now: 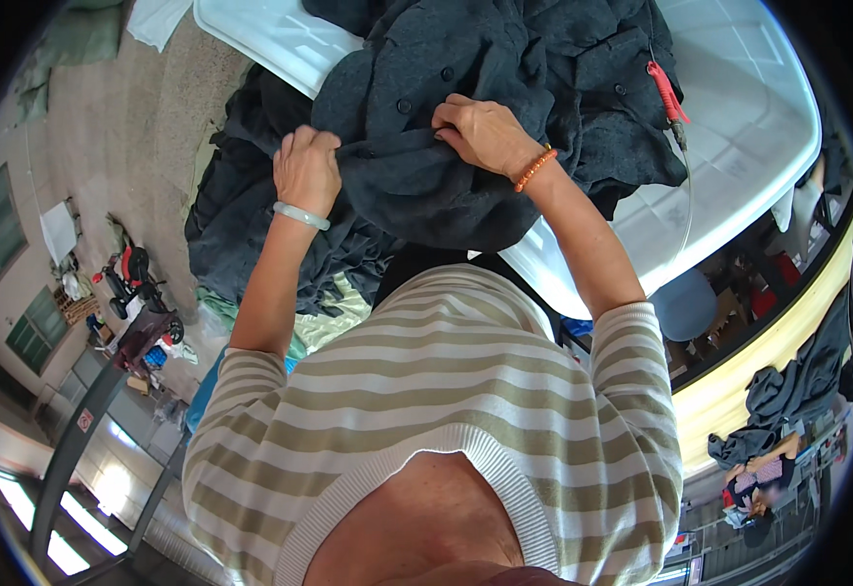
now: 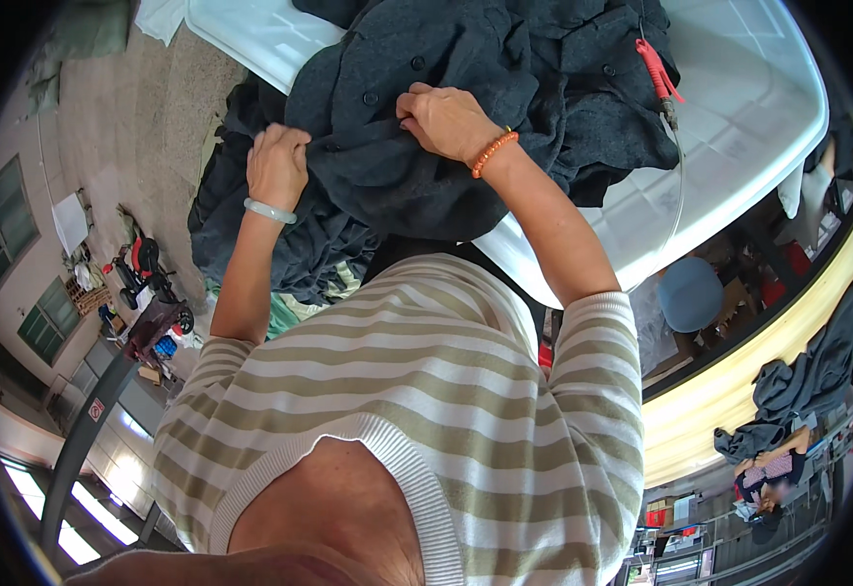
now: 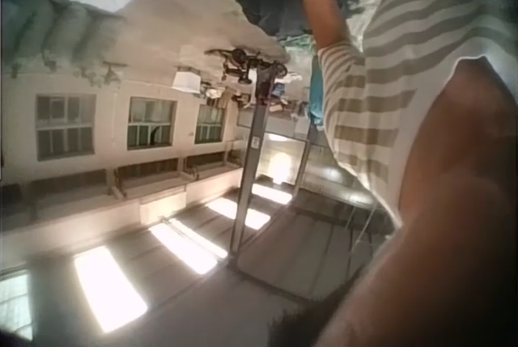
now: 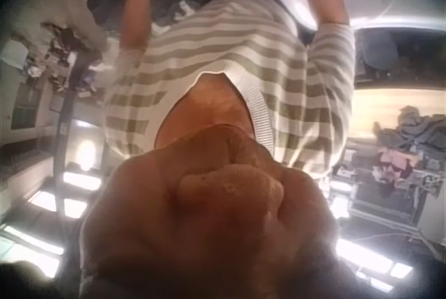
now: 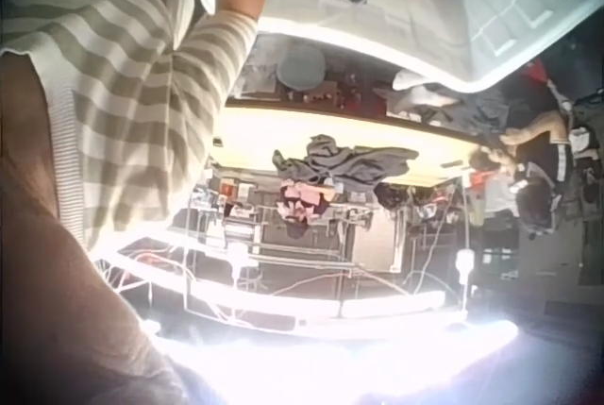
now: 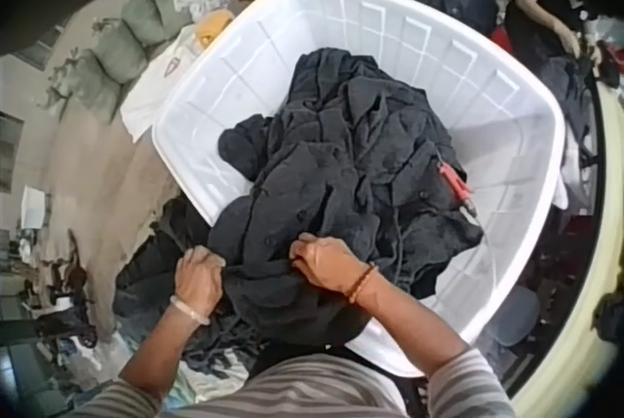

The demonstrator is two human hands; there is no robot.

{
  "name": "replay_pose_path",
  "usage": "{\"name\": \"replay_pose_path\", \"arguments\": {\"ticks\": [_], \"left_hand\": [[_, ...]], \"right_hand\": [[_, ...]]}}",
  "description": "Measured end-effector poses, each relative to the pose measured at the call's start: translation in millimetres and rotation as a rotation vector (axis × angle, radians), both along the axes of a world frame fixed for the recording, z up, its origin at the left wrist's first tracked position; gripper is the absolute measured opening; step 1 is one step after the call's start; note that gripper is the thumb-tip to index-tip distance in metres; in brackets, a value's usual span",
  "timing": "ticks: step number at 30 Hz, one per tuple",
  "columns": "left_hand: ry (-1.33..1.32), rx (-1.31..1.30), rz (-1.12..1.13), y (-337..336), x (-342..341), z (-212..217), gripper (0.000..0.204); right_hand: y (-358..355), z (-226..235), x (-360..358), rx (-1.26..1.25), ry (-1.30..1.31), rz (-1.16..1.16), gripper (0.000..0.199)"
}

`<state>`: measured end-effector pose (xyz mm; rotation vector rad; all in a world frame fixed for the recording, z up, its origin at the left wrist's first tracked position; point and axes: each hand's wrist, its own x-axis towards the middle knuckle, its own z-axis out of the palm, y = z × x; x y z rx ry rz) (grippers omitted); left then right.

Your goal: Inspect black garments for loose threads and trim them using thread snips.

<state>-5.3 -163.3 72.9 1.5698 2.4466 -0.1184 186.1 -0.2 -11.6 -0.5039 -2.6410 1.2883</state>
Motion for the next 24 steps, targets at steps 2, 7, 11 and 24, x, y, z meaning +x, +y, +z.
{"name": "replay_pose_path", "arguments": {"ticks": [2,7,11,24], "left_hand": [[-0.056,0.273,-0.158,28.4,11.2,7.8,0.017],[-0.209,0.182,-0.315,77.9,29.2,-32.0,0.020],[0.048,-0.308,-0.351,99.1,27.9,-48.9,0.017],[-1.151,-0.108,0.533,95.1,-6.2,-51.4,0.010]], "right_hand": [[-1.1,-5.2,-1.2,-0.009,-0.018,0.003,0.011],[-10.4,-19.1,-9.1,-0.041,0.096,-0.032,0.011],[-6.4,-11.4,-8.0,0.056,-0.021,-0.022,0.013],[-7.7,1.3,-12.8,-0.099,0.193,-0.216,0.012]]}}
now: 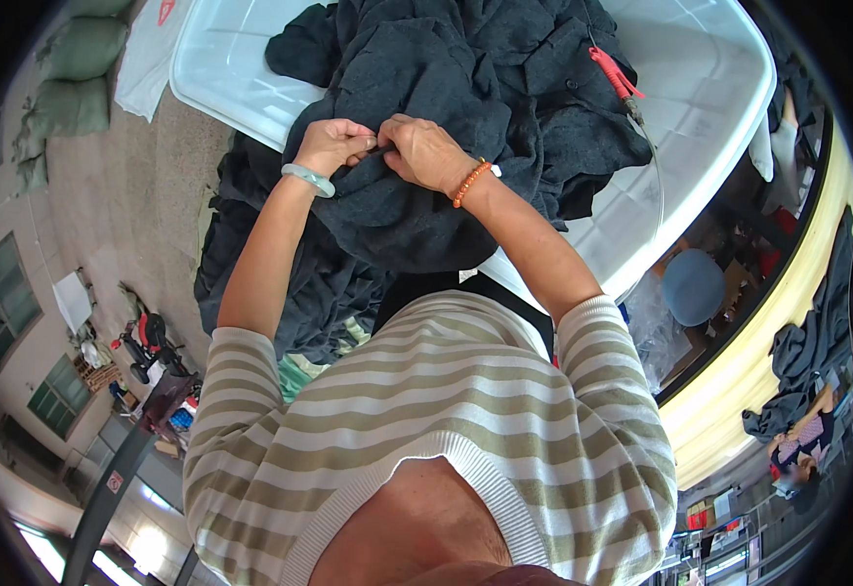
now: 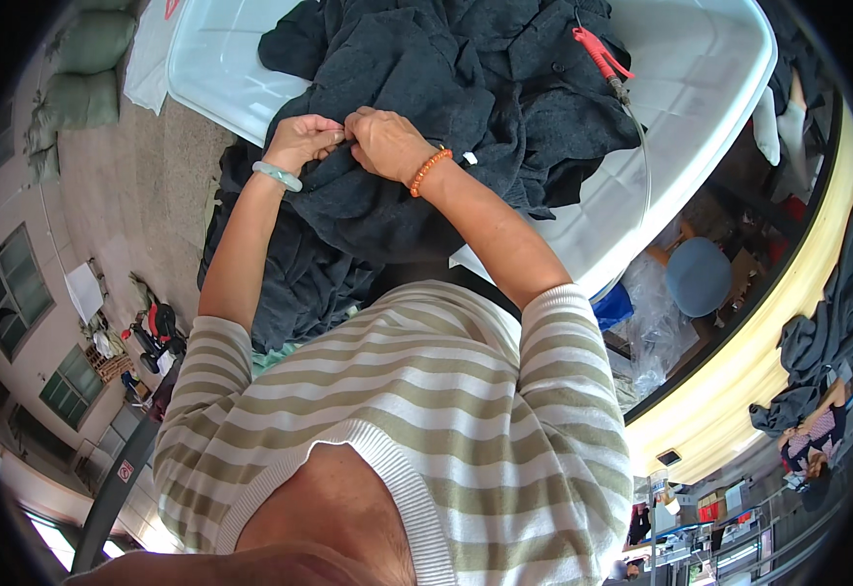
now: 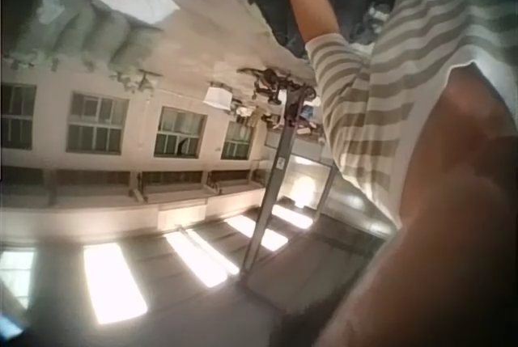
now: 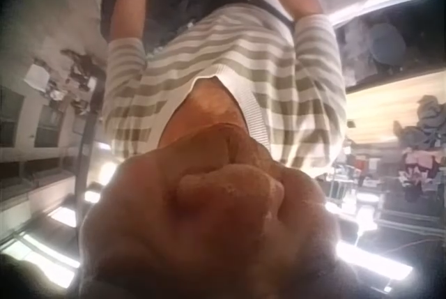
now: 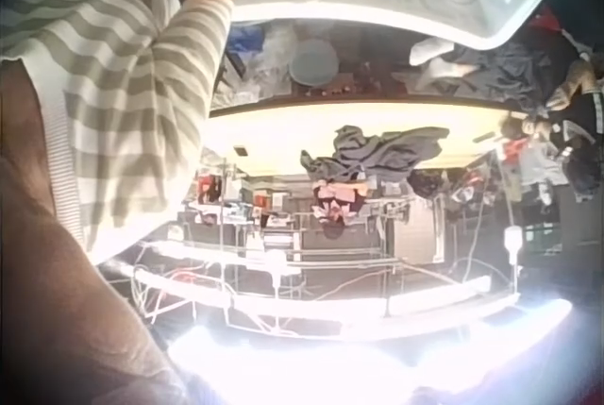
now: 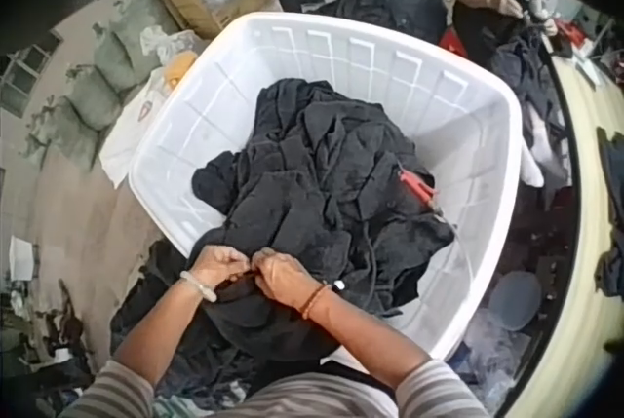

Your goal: Inspect black garments for loose threads and trim them using thread snips.

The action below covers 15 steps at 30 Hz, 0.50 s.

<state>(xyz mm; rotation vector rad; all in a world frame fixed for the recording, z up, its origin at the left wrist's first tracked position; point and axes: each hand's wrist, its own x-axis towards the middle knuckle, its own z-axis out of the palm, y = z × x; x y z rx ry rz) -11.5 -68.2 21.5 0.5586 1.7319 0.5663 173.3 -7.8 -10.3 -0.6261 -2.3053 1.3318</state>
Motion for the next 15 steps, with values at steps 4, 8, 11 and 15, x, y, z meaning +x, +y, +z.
{"name": "replay_pose_path", "arguments": {"ticks": [4,8,11,15], "left_hand": [[-0.094,-0.015,0.117,-3.6,0.2,1.7,0.010],[-0.074,-0.049,0.056,-1.4,0.6,2.1,0.010],[-0.021,-0.054,-0.004,-1.5,1.0,-1.5,0.010],[-0.002,0.103,-0.187,-13.8,-3.3,1.4,0.027]], "right_hand": [[0.6,7.5,-2.2,-0.099,-0.063,-0.016,0.020],[-7.0,4.6,-2.6,0.013,-0.026,-0.078,0.023],[-10.5,-0.6,-0.4,0.084,-0.054,-0.043,0.023],[-8.8,-7.6,0.4,0.101,0.008,-0.002,0.020]]}}
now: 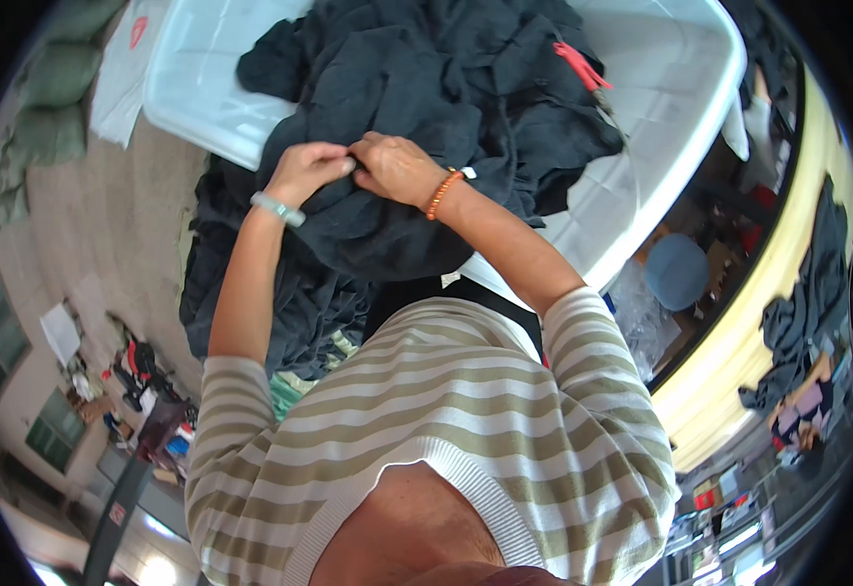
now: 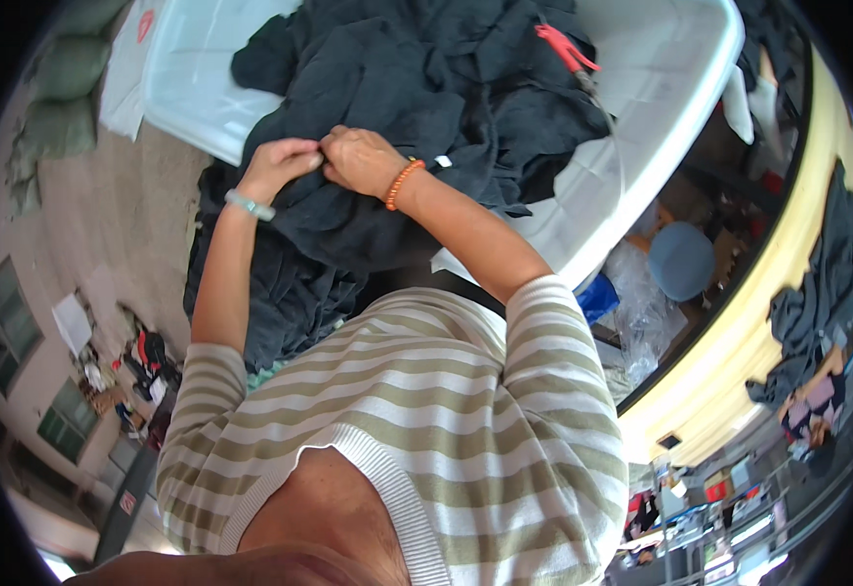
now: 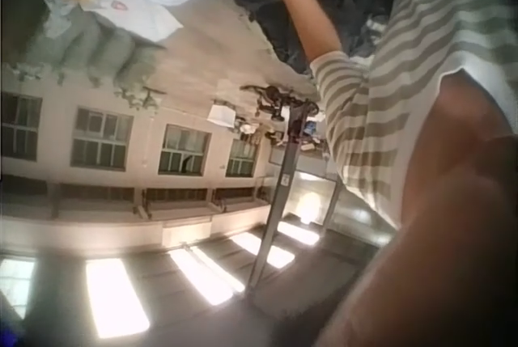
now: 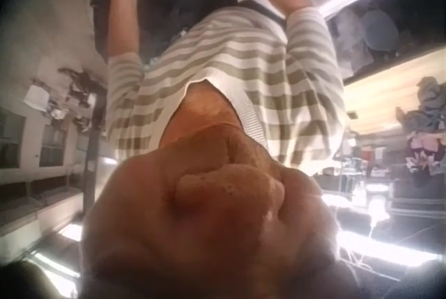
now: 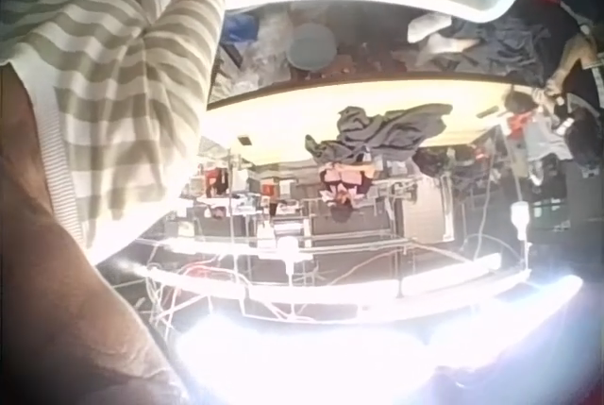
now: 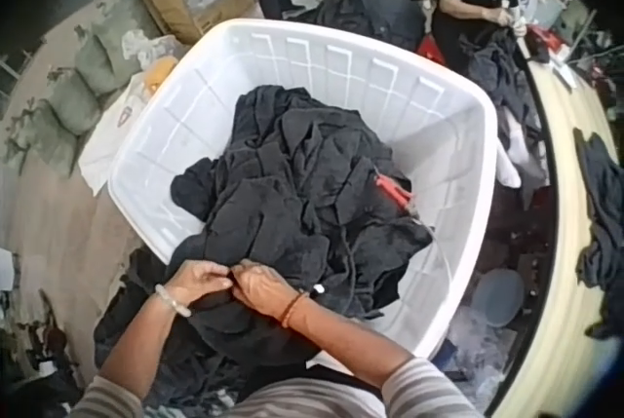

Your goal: Inspect black garments for loose threads and trim them using thread snips.

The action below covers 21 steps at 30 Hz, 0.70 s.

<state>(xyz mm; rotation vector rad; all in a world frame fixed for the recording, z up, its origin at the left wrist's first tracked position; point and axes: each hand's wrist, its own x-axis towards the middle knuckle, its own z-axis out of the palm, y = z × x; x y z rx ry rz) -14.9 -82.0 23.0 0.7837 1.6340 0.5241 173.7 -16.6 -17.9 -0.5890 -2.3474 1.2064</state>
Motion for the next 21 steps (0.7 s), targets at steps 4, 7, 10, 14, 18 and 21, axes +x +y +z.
{"name": "replay_pose_path", "arguments": {"ticks": [4,7,10,14,18,21], "left_hand": [[0.152,0.264,-0.145,-21.7,17.9,16.3,0.034],[0.541,0.428,-0.304,-26.2,21.9,10.6,0.023],[0.560,0.502,-0.253,-29.5,25.3,6.5,0.013],[0.559,0.463,-0.207,-32.8,25.8,4.7,0.011],[0.486,0.446,-0.129,-40.7,21.2,0.1,0.011],[0.483,0.507,-0.172,-40.4,21.8,1.4,0.011]], "right_hand": [[0.8,0.2,-3.0,-0.022,-0.057,0.014,0.020],[-0.8,-3.1,-4.3,0.024,-0.052,0.058,0.018],[-0.1,5.0,-2.9,0.050,-0.192,0.194,0.015],[-1.3,7.4,-3.8,0.088,-0.187,0.237,0.014],[-3.8,5.4,-5.6,0.059,-0.066,0.221,0.014],[-2.4,14.1,2.9,-0.063,-0.047,0.230,0.013]]}}
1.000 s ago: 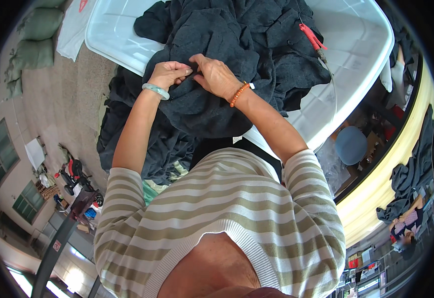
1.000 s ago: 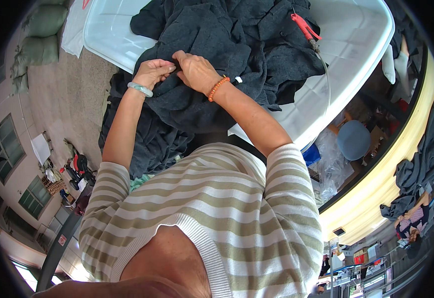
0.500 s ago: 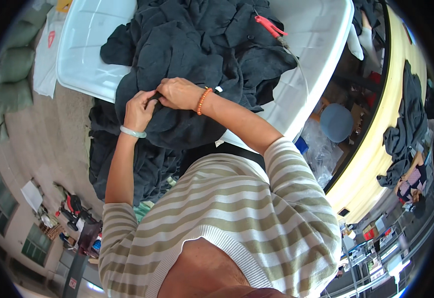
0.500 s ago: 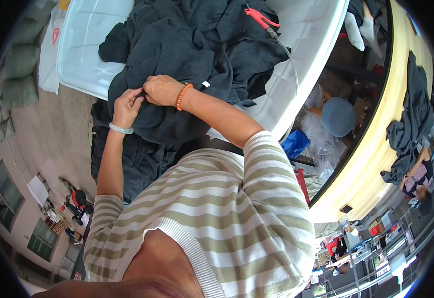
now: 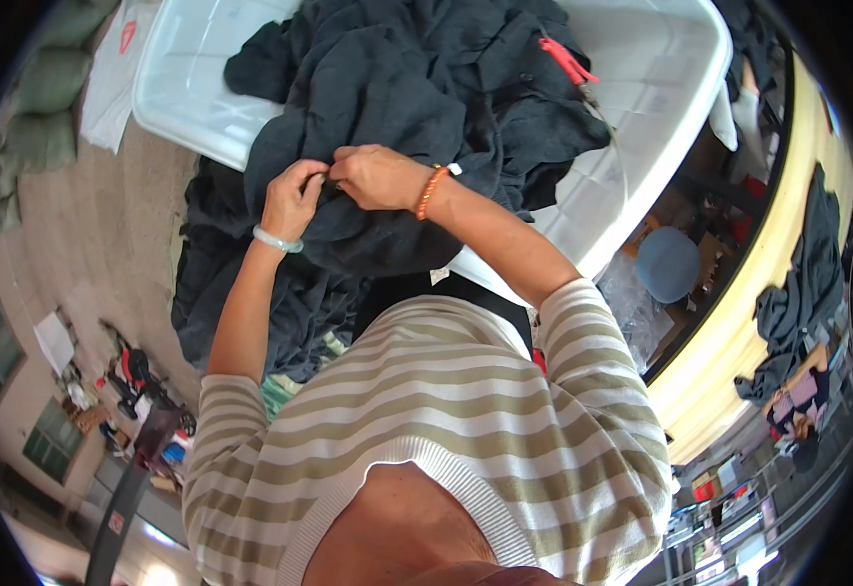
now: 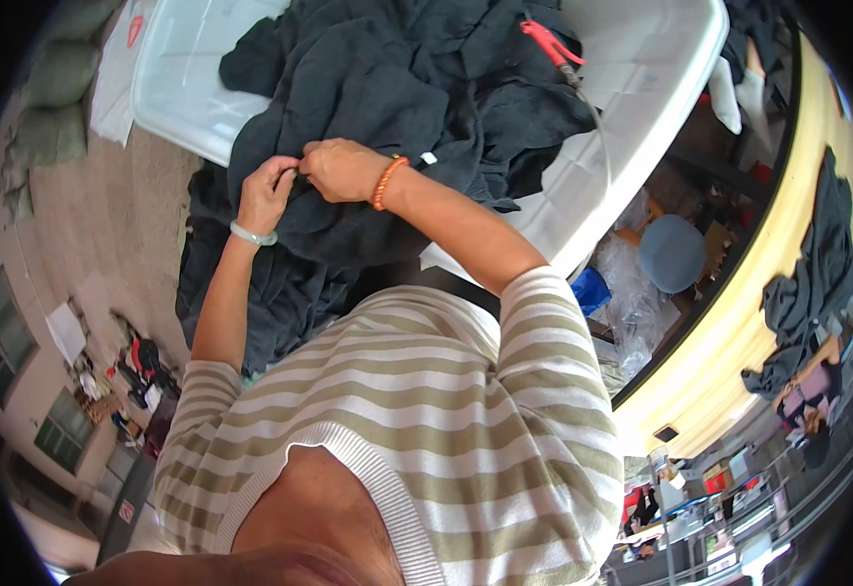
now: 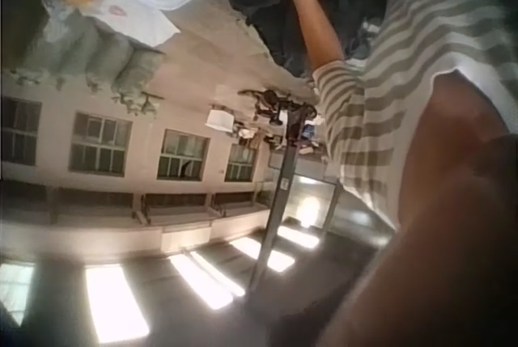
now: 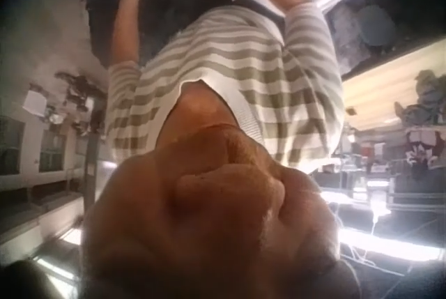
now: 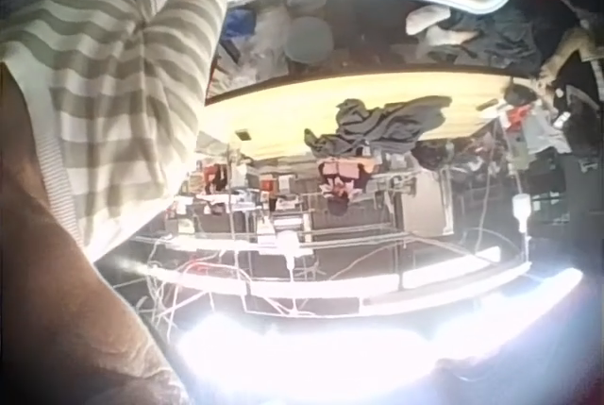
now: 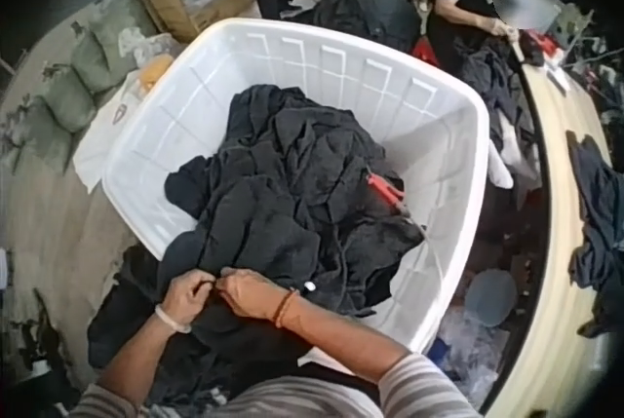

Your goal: Inspect black garments for loose threads and trim them using thread snips.

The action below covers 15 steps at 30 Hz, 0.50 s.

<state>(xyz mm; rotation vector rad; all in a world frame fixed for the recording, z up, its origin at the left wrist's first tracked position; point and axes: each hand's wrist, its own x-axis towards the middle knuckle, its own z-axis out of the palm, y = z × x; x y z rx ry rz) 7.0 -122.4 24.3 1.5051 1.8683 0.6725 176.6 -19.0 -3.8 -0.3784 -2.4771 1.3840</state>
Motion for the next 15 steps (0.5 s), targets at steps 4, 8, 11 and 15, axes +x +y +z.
{"name": "replay_pose_path", "arguments": {"ticks": [4,8,11,15], "left_hand": [[-0.144,-0.139,0.013,-14.7,-3.5,11.6,0.011],[0.162,-0.240,0.037,-27.5,-23.9,21.7,0.012],[0.406,-0.218,0.011,-8.8,-7.1,24.5,0.013],[0.530,0.194,-0.253,42.9,21.2,30.1,0.016]], "right_hand": [[-7.3,14.9,15.8,-0.036,-0.025,-0.004,0.021],[4.8,-16.7,38.2,0.030,-0.158,-0.095,0.023],[18.0,-36.9,46.6,0.040,-0.089,-0.155,0.021],[17.9,-29.7,60.1,0.044,-0.165,-0.215,0.019]]}}
